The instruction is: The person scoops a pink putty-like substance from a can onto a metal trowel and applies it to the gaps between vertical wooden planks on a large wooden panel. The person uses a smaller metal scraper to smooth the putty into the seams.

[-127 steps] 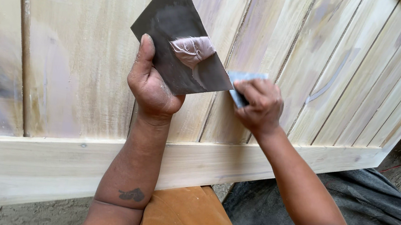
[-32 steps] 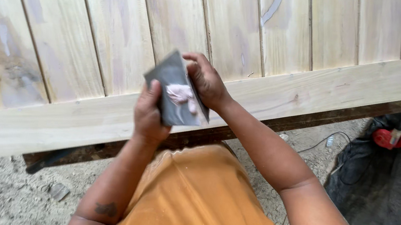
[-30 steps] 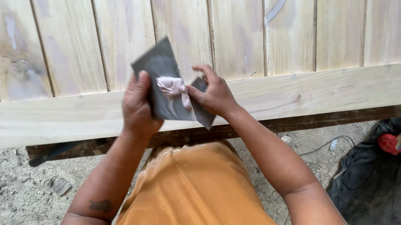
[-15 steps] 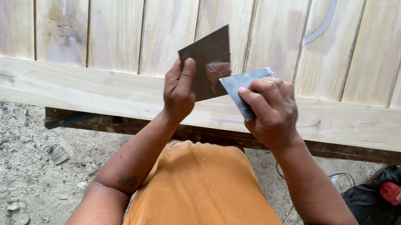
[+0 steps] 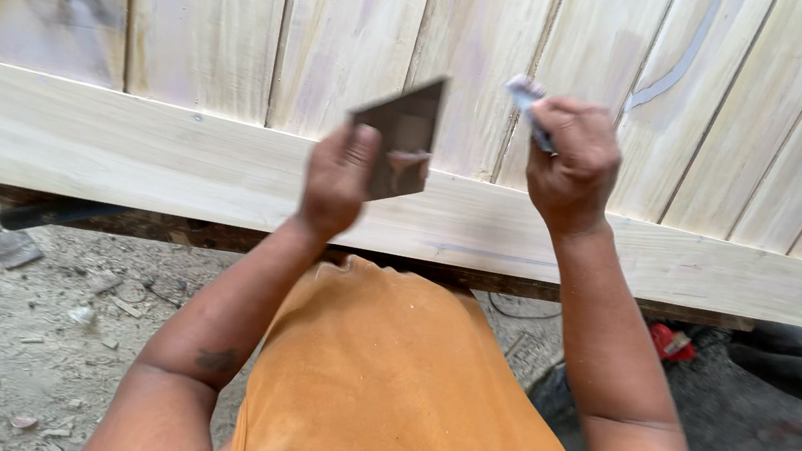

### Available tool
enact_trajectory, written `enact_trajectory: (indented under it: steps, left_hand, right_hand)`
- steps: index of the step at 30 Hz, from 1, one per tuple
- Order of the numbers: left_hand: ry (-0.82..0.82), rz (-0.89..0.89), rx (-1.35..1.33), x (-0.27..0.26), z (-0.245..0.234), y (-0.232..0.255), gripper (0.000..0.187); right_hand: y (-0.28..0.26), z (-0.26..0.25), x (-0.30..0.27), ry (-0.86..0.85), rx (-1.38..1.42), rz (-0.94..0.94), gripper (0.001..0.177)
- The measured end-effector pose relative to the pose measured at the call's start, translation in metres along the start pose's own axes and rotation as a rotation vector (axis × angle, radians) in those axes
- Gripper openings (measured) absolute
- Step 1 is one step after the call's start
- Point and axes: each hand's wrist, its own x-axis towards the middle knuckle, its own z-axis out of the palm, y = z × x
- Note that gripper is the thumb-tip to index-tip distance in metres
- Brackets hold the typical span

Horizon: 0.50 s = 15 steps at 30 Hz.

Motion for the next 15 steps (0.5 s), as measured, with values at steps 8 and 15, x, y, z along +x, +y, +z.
enact_trajectory:
  steps: [8, 15]
  left_hand:
    - [0.282, -0.158, -0.558, -0.012, -0.088, -0.030, 0.039]
    - [0.300, -0.190, -0.599, -0.011, -0.094, -0.031, 0.040]
  right_hand:
    - [0.004, 0.045, -0.030, -0.778, -0.099, 0.129, 0.010]
    - [0.035, 0.072, 0.003, -1.064, -0.156, 0.347, 0.008]
